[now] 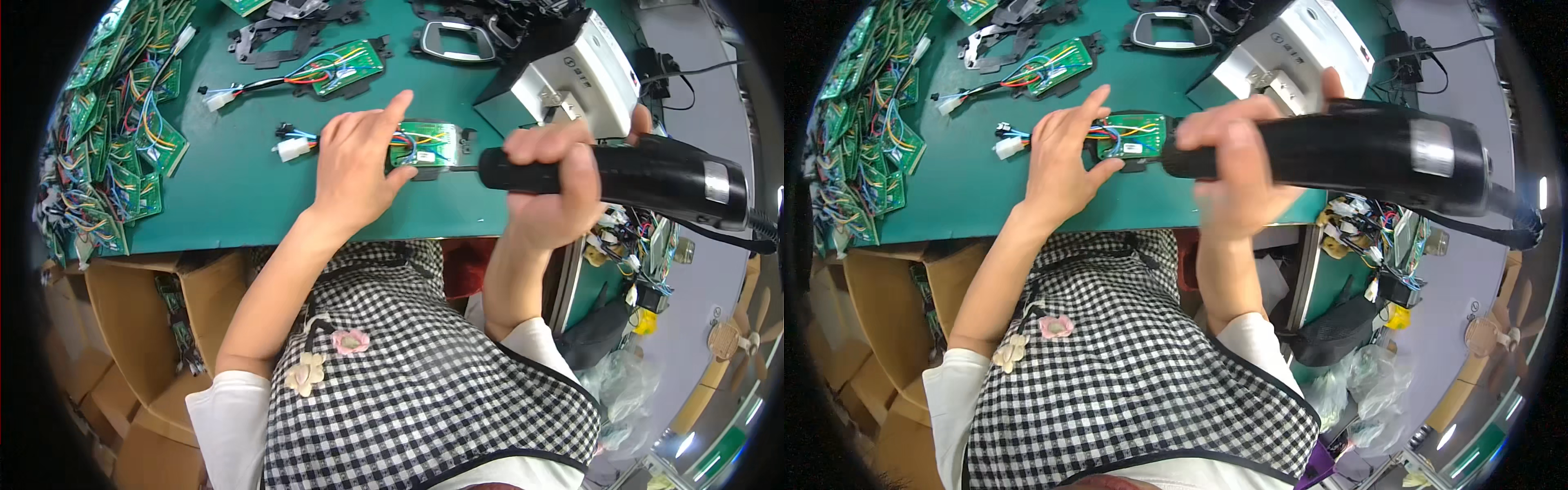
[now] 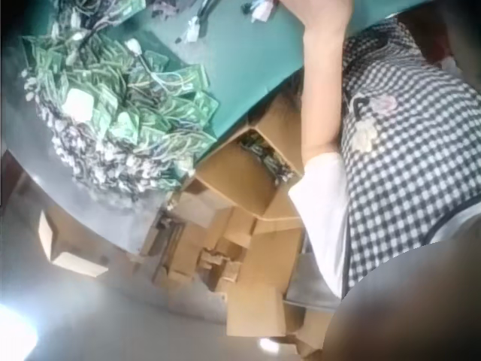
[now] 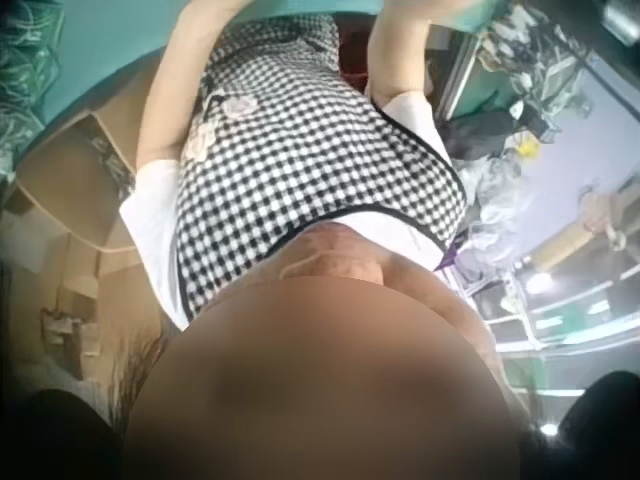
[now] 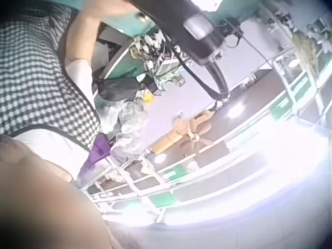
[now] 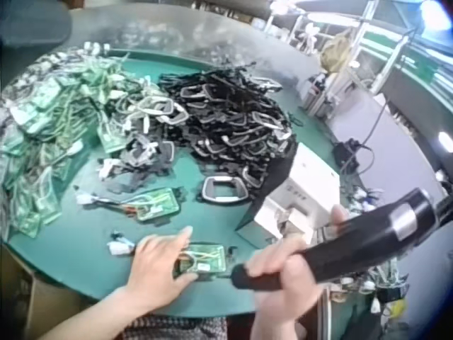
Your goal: The person attaches plastic components to green circuit boards using an electric screwdriver.
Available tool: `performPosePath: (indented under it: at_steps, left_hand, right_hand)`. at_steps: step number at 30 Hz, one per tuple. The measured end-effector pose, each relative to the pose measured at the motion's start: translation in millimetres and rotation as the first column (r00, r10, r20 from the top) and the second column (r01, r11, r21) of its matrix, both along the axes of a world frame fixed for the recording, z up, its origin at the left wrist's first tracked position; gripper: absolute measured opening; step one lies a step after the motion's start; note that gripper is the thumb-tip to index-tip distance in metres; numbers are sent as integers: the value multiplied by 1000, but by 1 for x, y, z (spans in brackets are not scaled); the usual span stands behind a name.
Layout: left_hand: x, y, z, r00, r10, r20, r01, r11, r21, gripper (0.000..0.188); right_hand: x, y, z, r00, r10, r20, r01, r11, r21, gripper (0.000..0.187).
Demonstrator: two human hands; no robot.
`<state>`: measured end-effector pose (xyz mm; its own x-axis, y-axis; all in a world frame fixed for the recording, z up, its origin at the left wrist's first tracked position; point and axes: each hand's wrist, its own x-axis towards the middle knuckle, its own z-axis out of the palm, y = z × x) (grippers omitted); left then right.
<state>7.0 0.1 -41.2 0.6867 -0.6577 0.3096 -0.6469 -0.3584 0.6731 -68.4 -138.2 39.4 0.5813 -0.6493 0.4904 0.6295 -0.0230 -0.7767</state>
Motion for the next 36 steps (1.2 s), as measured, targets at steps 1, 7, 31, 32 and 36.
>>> performPosePath:
  at_steps: [1, 7, 31, 32, 36]
  left_hand:
    - [0, 1, -1, 1000, 8, -2, -8, 1000, 6, 87]
    - [-5, -4, -3, 999, 25, 38, -23, 998, -54, 88]
    - [-21, 3, 5, 962, 188, 197, -194, 981, 11, 26]
    - [-20, 3, 4, 957, 191, 217, -201, 979, 26, 24]
    - [-16, 9, -3, 963, 166, 211, -159, 986, -51, 20]
  right_hand:
    - [4, 9, -6, 999, 25, -25, -25, 1000, -15, 79]
    - [22, 25, -20, 985, 146, -90, -148, 989, -11, 79]
    - [5, 8, -3, 993, 111, 30, -113, 988, 108, 75]
    - [3, 8, -4, 995, 91, 28, -94, 990, 103, 74]
    - [-5, 8, -1, 999, 42, 29, -45, 991, 123, 71]
